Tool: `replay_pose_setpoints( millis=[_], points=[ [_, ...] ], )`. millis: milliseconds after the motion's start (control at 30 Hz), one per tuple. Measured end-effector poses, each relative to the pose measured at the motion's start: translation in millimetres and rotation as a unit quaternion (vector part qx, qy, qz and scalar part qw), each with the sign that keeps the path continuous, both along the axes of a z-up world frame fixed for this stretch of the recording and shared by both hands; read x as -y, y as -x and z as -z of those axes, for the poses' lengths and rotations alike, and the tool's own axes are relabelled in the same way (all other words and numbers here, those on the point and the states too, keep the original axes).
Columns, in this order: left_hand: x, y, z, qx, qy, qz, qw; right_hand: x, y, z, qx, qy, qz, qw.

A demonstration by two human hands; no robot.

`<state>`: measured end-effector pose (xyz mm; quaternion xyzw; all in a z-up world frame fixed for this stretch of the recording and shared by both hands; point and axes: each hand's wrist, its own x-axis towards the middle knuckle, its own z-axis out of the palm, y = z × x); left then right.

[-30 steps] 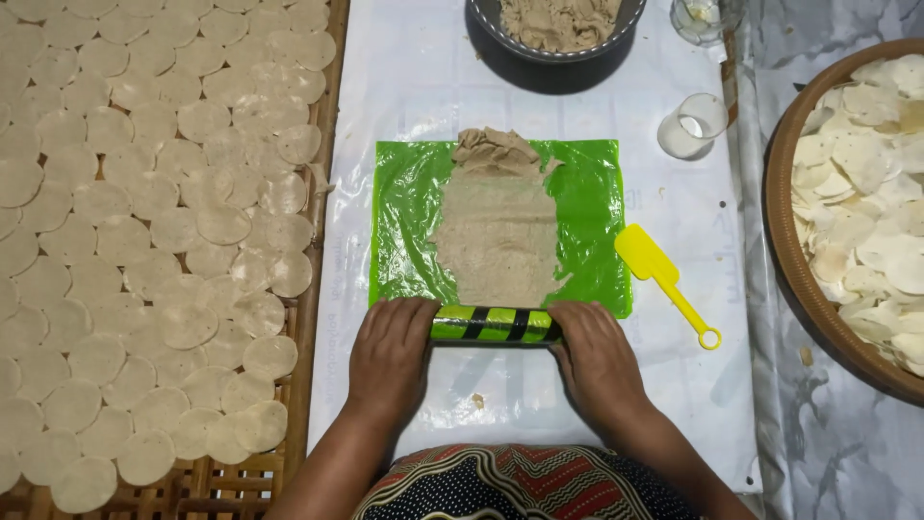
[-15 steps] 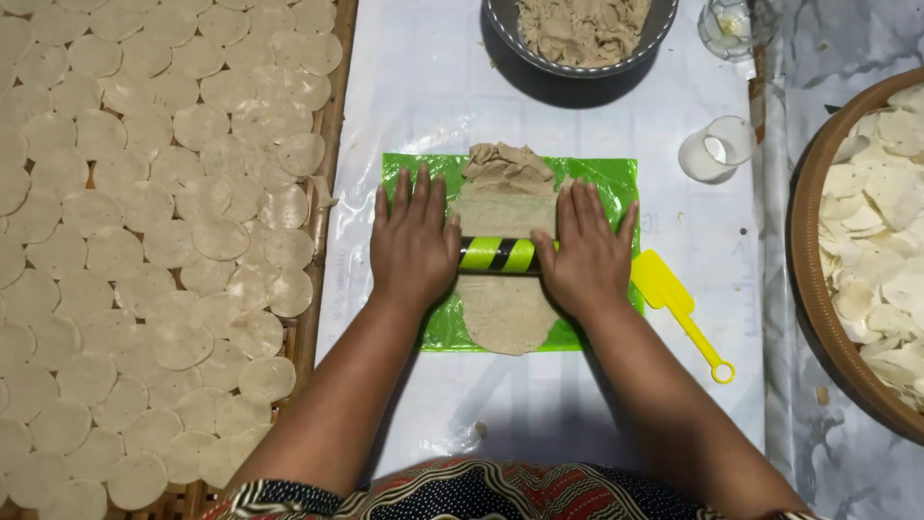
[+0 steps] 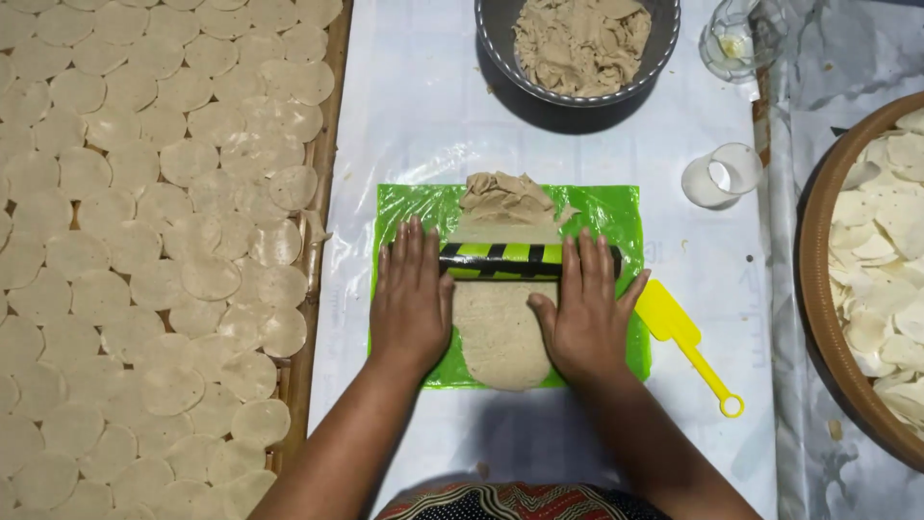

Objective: Rolling out dough with a rolling pin and arranging small dough circles on a drying rack for snack preparation.

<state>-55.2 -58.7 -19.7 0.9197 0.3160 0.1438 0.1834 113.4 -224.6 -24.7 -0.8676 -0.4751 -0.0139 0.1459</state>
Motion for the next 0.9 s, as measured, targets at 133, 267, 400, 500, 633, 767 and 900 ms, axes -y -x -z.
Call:
replay_pose_setpoints(
  millis=[133,267,400,500,633,767,900],
  points=[
    [-27.4,-26.3,5.3,-0.023,-0.040,0.004,0.999,-30.1,-36.5,3.9,-0.001,0.037,-0.003,0.999],
    [-89.7,-83.6,-6.0,-0.093,-0.017,-0.020,0.995,-96.5,-91.5,-0.4,-0.026,0.122,0.011,0.992],
    [-139.0,-124.9,1.5,-0.214,0.078,-0.031,0.973,-129.7,-129.7,17.2,-0.024,0.147,0.014,0.989],
    [-142.2,-132.9,-14.8,-0.195,0.058,-0.036,0.978,-145.1,-110.4,-35.5,-0.065,0.124,0.042,0.989],
    [-128.4,-101.0,-14.5,0.035,0.033,-0.048,0.998,-118.3,-115.1,-46.0,-0.143,-0.038,0.025,0.989],
    [-112.5,-58.7,-3.7,0.053,-0.013,0.110,0.992,-88.9,-127.7,-26.8,-0.128,0.107,-0.092,0.982],
    [-104.6,-59.3,-13.8,-0.081,-0.014,0.111,0.990,-96.0,-131.0,-56.0,-0.148,0.168,-0.112,0.968]
  ],
)
